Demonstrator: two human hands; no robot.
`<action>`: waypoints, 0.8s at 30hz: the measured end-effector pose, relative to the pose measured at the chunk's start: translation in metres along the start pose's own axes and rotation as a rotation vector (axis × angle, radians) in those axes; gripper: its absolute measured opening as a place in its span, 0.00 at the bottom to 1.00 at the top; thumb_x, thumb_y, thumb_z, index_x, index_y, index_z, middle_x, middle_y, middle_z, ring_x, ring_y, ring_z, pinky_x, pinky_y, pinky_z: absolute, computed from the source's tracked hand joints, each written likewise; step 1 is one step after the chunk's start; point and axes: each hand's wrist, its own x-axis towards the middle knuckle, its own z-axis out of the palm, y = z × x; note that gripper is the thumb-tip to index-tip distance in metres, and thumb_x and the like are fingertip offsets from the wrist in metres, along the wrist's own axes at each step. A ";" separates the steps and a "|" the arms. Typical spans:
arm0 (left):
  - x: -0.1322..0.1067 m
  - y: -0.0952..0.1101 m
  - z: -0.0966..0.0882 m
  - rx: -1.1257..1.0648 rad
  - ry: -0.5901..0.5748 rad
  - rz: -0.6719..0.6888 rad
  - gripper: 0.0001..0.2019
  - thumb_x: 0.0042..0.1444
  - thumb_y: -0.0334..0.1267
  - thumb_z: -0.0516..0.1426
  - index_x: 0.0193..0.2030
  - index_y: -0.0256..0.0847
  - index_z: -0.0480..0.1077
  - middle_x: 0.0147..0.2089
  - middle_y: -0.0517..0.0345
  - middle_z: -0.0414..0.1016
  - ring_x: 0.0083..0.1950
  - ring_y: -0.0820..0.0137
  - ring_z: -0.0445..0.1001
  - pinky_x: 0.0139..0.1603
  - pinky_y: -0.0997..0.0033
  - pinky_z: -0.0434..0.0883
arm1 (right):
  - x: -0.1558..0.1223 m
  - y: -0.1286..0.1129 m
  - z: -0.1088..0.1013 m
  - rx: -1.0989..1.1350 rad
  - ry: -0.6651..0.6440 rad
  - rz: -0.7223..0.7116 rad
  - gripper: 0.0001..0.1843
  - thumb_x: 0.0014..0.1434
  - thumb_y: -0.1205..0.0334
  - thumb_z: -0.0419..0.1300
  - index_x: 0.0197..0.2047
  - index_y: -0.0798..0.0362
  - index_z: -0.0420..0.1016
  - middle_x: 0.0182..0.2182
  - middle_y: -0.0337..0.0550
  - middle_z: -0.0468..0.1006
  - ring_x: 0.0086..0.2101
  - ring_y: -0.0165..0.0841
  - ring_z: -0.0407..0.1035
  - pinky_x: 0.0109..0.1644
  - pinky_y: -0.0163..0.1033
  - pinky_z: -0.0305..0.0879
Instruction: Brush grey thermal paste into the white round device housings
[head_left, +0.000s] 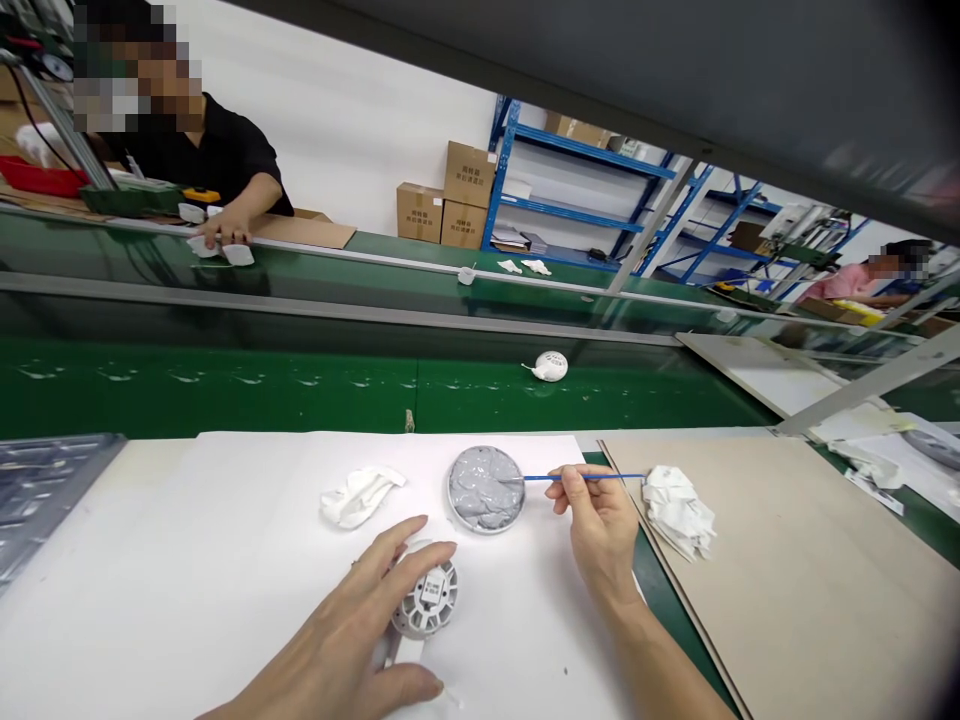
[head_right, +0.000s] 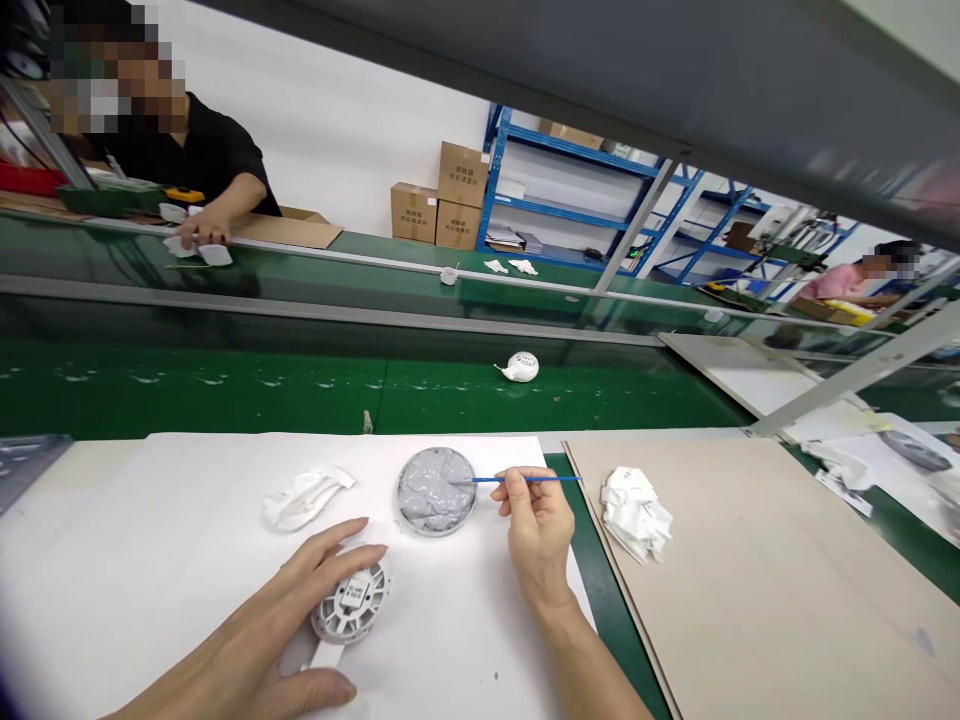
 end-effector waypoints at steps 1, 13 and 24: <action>0.000 -0.001 0.001 0.001 0.007 0.004 0.39 0.41 0.26 0.62 0.57 0.69 0.59 0.69 0.69 0.47 0.66 0.55 0.56 0.61 0.52 0.63 | 0.001 0.000 0.000 0.025 0.007 0.016 0.13 0.57 0.52 0.59 0.34 0.55 0.69 0.24 0.42 0.75 0.22 0.30 0.67 0.27 0.37 0.64; -0.001 -0.007 0.012 -0.014 0.090 0.127 0.28 0.54 0.34 0.51 0.60 0.65 0.55 0.65 0.63 0.53 0.59 0.60 0.65 0.53 0.61 0.72 | 0.012 0.015 0.001 0.466 0.105 0.429 0.20 0.43 0.53 0.71 0.30 0.58 0.70 0.23 0.42 0.74 0.23 0.28 0.68 0.24 0.32 0.66; 0.003 0.001 0.009 -0.218 0.108 -0.029 0.26 0.49 0.36 0.54 0.56 0.54 0.56 0.55 0.57 0.66 0.53 0.58 0.69 0.46 0.62 0.72 | 0.009 0.000 0.010 0.533 0.192 0.386 0.21 0.41 0.54 0.72 0.29 0.58 0.69 0.22 0.41 0.73 0.22 0.27 0.67 0.23 0.30 0.65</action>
